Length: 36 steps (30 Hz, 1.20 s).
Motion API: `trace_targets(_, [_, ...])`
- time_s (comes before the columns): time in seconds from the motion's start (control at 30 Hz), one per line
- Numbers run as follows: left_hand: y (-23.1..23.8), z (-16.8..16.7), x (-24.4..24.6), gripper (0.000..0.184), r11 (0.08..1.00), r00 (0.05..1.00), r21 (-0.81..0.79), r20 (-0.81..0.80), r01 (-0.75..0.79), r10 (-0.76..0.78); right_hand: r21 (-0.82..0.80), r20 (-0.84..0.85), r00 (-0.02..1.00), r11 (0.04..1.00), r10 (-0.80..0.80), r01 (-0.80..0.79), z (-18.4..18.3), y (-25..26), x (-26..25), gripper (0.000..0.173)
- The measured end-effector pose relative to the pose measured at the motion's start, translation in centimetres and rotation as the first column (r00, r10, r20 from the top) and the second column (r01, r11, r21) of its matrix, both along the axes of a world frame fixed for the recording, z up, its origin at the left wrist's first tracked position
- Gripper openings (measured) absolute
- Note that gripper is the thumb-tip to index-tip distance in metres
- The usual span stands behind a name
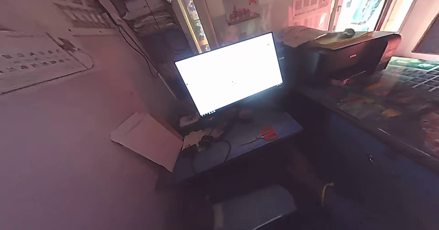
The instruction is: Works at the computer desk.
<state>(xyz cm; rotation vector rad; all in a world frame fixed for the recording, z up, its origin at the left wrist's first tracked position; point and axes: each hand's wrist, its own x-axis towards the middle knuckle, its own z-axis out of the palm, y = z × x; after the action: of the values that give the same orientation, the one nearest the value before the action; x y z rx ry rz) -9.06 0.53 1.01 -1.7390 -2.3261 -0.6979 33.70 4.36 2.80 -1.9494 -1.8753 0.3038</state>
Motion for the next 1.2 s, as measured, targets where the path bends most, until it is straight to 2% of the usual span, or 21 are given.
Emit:
trace_targets(0.07, [0.0,-1.0,-0.2,0.066,0.999,1.000,0.026,-0.015,0.019,-0.018,-0.015,0.014,1.000,1.000,0.004,-0.004,0.1,-0.1,0.2,0.063])
trace_targets(0.13, [-0.4,-0.4,0.3,0.061,0.999,0.999,-0.021,-0.006,0.040,-0.041,-0.056,0.034,0.999,0.998,0.003,-0.001,0.2,0.0,0.5,0.065])
trace_targets(0.23, [-0.9,-2.8,-0.1,0.060,0.993,0.994,0.068,-0.053,0.096,-0.093,-0.061,0.050,0.998,0.998,0.022,-0.019,0.0,-0.2,0.5,0.063])
trace_targets(0.27, [-1.1,-3.1,-0.1,0.060,0.993,0.992,0.052,-0.086,0.102,-0.097,-0.049,0.043,0.999,0.999,0.026,-0.023,0.0,-0.4,0.3,0.061])
trace_targets(0.37, [-1.5,-1.7,0.8,0.060,0.988,0.984,-0.133,-0.151,0.080,-0.100,-0.014,0.010,1.000,1.000,0.005,-0.005,0.8,-0.9,-0.7,0.059])
trace_targets(0.43, [-1.6,-1.5,0.7,0.065,0.984,0.990,-0.150,-0.088,0.093,-0.107,-0.029,0.002,1.000,0.999,-0.024,0.024,1.3,-0.6,-1.1,0.064])
trace_targets(0.5, [-1.7,-1.1,0.7,0.064,0.986,0.991,-0.126,-0.064,0.111,-0.119,-0.019,0.015,0.999,0.999,-0.032,0.032,2.1,-0.7,-1.7,0.059])
trace_targets(0.57, [-1.0,-2.1,0.4,0.060,0.989,0.991,-0.107,-0.071,0.106,-0.114,-0.001,0.068,0.998,1.000,-0.005,0.005,2.3,-0.5,-1.8,0.057])
trace_targets(0.67, [-1.2,0.0,0.6,0.052,0.962,0.991,-0.245,-0.029,0.122,-0.134,0.064,0.123,0.992,0.997,0.032,-0.040,1.6,0.3,-1.6,0.055])
trace_targets(0.77, [-1.3,-0.7,0.5,0.047,0.978,0.992,-0.175,0.078,0.111,-0.099,0.101,0.090,0.995,0.993,0.047,-0.056,1.1,0.1,-1.3,0.054])
trace_targets(0.93, [-1.2,-1.1,0.0,0.041,0.986,0.977,-0.049,0.150,0.160,-0.151,0.029,0.093,0.996,0.999,0.016,-0.019,0.8,0.4,-1.5,0.053])
trace_targets(1.03, [-1.1,-1.8,-0.4,0.044,0.985,0.978,-0.070,0.146,0.161,-0.149,0.011,0.151,0.988,1.000,-0.004,0.002,0.4,0.3,-1.5,0.055])
trace_targets(1.13, [-1.1,-1.7,-0.1,0.053,0.984,0.975,-0.084,0.173,0.156,-0.140,0.030,0.144,0.990,1.000,-0.001,-0.003,-0.3,0.4,-1.0,0.054])
trace_targets(1.2, [-1.0,-1.3,-0.1,0.053,0.981,0.972,-0.099,0.185,0.167,-0.146,0.035,0.147,0.989,0.999,0.000,-0.005,-0.5,0.4,-0.8,0.053])
